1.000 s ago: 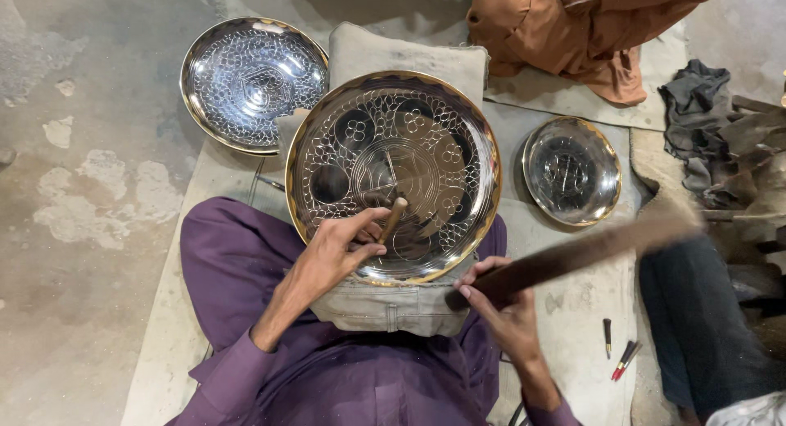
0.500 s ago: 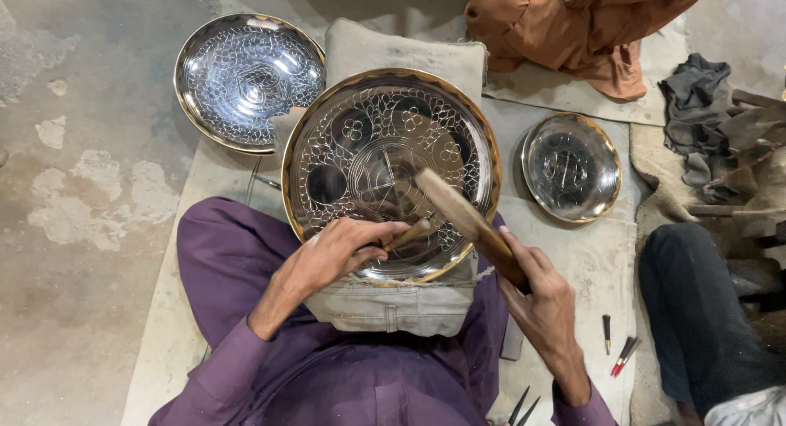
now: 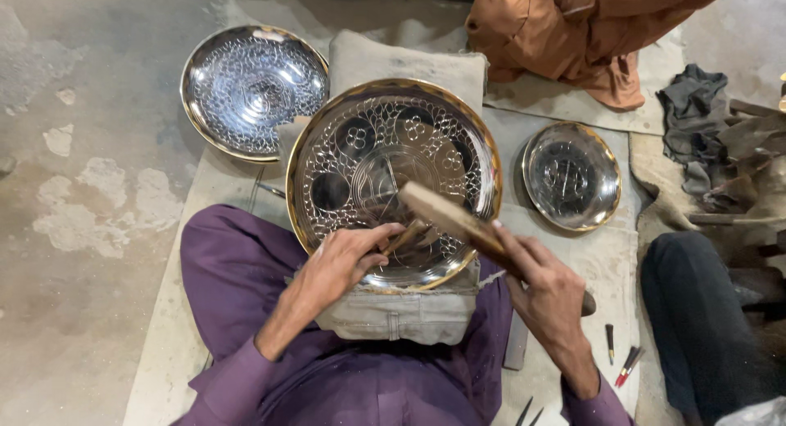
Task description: The person sits on the floor with a large decorated metal tray resting on a cushion on their lap. They hold a small chisel against the tray's surface with one hand and strike it with a wooden mallet held in the other hand, repeatedly repositioning the chisel to chase the engraved floral pattern across the tray.
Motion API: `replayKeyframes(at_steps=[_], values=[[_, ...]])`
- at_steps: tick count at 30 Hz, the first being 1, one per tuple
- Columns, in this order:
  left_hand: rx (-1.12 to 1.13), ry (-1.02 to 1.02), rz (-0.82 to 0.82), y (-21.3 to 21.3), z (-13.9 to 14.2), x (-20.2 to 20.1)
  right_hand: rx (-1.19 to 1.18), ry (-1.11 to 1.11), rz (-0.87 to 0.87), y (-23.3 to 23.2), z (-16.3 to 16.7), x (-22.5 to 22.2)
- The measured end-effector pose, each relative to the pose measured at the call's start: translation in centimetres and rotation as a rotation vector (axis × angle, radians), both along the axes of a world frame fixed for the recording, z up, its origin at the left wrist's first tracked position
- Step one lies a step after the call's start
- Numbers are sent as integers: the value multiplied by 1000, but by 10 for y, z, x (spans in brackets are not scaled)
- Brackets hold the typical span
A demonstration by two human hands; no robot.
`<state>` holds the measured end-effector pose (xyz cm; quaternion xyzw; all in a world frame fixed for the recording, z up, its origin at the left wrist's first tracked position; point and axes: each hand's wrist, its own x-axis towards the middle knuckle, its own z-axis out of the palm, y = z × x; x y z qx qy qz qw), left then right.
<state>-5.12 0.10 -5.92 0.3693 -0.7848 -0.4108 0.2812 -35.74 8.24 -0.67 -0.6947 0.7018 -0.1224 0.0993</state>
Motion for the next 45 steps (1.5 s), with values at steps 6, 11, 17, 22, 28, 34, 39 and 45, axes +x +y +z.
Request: replayKeyframes(at_steps=[6,11,17,22,28,34,39,45], values=[[19,88,168,14,-2,-5,49,-39,114,-32,28,4],[150,160,326,23,-3,-8,-193,-179,304,-58,33,10],[221,171,484,37,-2,-13,-51,157,291,-81,45,18],[145,192,554,42,-3,-15,-167,285,494,-95,66,34],[182,140,595,44,-4,-13,-119,278,491,-96,83,53],[196,202,598,43,-7,-15,-25,182,418,-99,88,55],[189,172,602,43,-8,-17,-110,350,478,-89,89,49],[149,156,615,44,-10,-18,-152,430,481,-89,81,46]])
